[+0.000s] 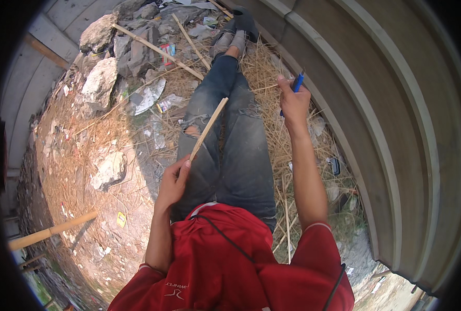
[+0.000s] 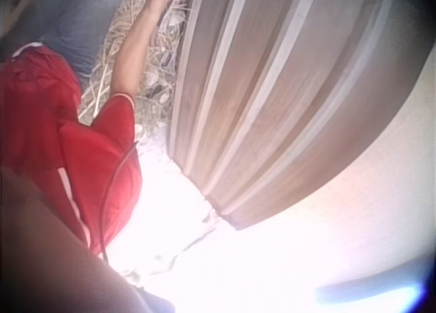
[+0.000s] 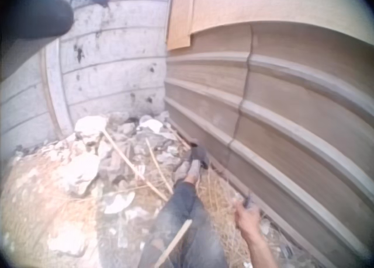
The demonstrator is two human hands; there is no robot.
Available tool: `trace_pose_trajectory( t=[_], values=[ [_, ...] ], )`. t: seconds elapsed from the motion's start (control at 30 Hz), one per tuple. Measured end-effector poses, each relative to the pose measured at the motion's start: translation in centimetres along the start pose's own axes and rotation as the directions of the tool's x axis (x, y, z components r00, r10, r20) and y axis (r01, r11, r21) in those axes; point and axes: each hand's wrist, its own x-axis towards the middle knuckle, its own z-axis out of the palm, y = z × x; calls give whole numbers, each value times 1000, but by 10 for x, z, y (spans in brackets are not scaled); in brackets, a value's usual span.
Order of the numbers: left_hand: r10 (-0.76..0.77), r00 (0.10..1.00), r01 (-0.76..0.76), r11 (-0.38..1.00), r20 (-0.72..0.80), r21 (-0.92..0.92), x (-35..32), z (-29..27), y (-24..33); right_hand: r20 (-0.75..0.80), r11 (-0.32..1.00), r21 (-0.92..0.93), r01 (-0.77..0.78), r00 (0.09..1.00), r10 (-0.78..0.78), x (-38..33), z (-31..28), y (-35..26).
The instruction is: The person sits on the ground and uses a blue utility knife to shave thin strips from a long bamboo stick. They hold the stick with their left hand and scrape the blade along its length with their right hand, producing wood shavings that fall onto the ground.
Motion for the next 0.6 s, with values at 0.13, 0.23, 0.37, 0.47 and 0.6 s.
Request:
trace_pose_trajectory(
  t=[0.13, 0.23, 0.37, 0.47, 0.6],
  values=[
    [10, 996, 0, 993, 88, -119, 5, -2, 18, -158, 981, -151, 124, 976, -148, 17, -7, 17],
    [-17, 988, 48, 979, 154, -198, 8, -3, 19, 113, 959, -230, 165, 983, -142, -25, 23, 15],
    [-22, 982, 64, 974, 188, -218, 9, -4, 17, 426, 949, -278, 146, 905, -14, -67, 52, 0],
    [-19, 979, 68, 969, 203, -237, 11, -6, 20, 389, 971, -171, 169, 917, -91, -62, 58, 7],
    [-19, 972, 88, 954, 234, -286, 10, -9, 19, 341, 982, -83, 170, 931, -132, -45, 53, 10]
  ],
)
